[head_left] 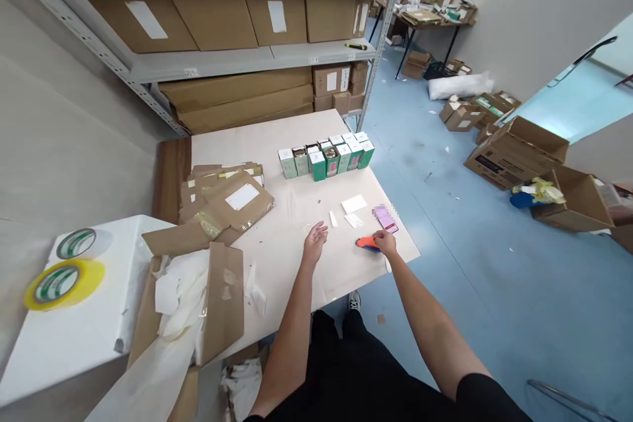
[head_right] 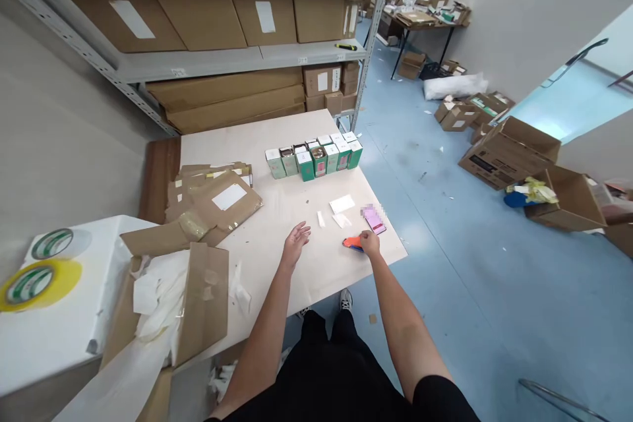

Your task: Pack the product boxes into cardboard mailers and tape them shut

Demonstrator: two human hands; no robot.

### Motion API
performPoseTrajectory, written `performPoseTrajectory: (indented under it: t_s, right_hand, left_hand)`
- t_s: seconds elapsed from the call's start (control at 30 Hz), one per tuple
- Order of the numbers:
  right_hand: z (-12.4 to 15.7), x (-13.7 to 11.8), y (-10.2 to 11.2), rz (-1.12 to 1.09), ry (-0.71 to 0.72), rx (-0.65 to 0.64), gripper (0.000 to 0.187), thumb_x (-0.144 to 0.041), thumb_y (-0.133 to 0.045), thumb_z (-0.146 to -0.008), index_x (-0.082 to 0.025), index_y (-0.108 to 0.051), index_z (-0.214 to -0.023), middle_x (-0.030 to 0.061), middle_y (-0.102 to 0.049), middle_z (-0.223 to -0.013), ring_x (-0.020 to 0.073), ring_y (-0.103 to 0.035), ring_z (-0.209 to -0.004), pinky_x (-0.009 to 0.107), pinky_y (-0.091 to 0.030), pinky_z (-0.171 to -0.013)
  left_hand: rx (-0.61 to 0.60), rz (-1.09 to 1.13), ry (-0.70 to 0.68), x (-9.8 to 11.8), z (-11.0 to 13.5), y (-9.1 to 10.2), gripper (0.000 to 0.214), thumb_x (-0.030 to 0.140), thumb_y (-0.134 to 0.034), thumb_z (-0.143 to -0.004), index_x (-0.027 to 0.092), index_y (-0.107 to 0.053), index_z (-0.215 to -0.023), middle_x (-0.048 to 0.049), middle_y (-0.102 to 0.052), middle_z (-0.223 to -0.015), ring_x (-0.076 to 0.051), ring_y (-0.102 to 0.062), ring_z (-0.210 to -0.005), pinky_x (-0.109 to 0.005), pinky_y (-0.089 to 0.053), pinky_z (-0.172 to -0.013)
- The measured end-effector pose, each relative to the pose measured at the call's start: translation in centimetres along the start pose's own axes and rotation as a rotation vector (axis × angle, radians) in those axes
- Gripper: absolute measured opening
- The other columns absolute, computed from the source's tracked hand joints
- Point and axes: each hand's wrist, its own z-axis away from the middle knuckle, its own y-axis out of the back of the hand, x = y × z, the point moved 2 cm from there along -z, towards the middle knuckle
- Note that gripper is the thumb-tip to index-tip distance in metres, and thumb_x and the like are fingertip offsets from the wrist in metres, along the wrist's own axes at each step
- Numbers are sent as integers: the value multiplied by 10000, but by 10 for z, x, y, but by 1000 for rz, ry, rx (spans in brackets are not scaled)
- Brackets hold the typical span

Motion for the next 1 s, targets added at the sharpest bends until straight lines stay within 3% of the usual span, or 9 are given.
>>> performPoseTrajectory:
  t_s: [0.1,0.2,0.37,0.6,0.8,0.9,1.0]
  right_hand:
    - [7,34,0,75,-87,-16,133,-238,-661,-630,-233,-705,-756,41,-764,-883,251,-696,-891,414,-547,-881]
    - [11,53,-11,108,-112,-76,116,-206,-710,-584,-241,-644,-673,36,-733,-798,270,-689,-930,423,-516,-924]
    - [-3,54,-14,104,-123,-148,302,-235,-782,-576,-247,-482,-541,34,-685,-723,273,-664,-967,374,-481,-907]
    - [-22,-13,7,-137,22,-265,301,-448,-817,-605,-235,-642,-726,-4,-690,-739,244,-665,-866,336,-507,-782]
    - [17,-80,14,-392,187,-472,397,-519,-840,-642,-200,-735,-852,52,-762,-862,260,-685,-858,384,-532,-807]
    - [41,-108,18,-430,282,-512,385,-503,-855,-666,-206,-766,-893,50,-775,-881,245,-676,-821,392,-533,-823]
    - [60,-135,18,-436,378,-553,350,-477,-852,-703,-219,-783,-930,48,-780,-921,243,-671,-844,391,-526,-843]
  left_hand:
    - [29,-19,23,-7,13,-1,649,521,-689,-846,217,-580,-1408,-168,-658,-1390,-269,-644,-1253,-386,-522,-984]
    - [76,-58,46,-15,27,11,658,544,-690,-836,217,-588,-1399,-163,-680,-1360,-275,-650,-1244,-388,-526,-972]
    - [208,-119,53,-13,48,15,589,574,-695,-816,196,-674,-1267,-161,-731,-1260,-277,-682,-1182,-393,-535,-942]
    - [221,-144,-6,22,56,-29,475,523,-699,-820,184,-728,-1151,-141,-778,-1110,-266,-724,-1068,-414,-546,-925]
    - [156,-229,-208,90,46,-50,370,445,-706,-848,207,-758,-1126,-116,-774,-1125,-259,-713,-1081,-414,-545,-975]
    - [122,-308,-323,132,43,-50,360,434,-709,-857,224,-774,-1141,-107,-758,-1201,-269,-695,-1126,-387,-555,-950]
    - [18,-411,-384,166,49,-45,315,453,-702,-863,230,-812,-1056,-96,-776,-1143,-270,-707,-1065,-366,-565,-904]
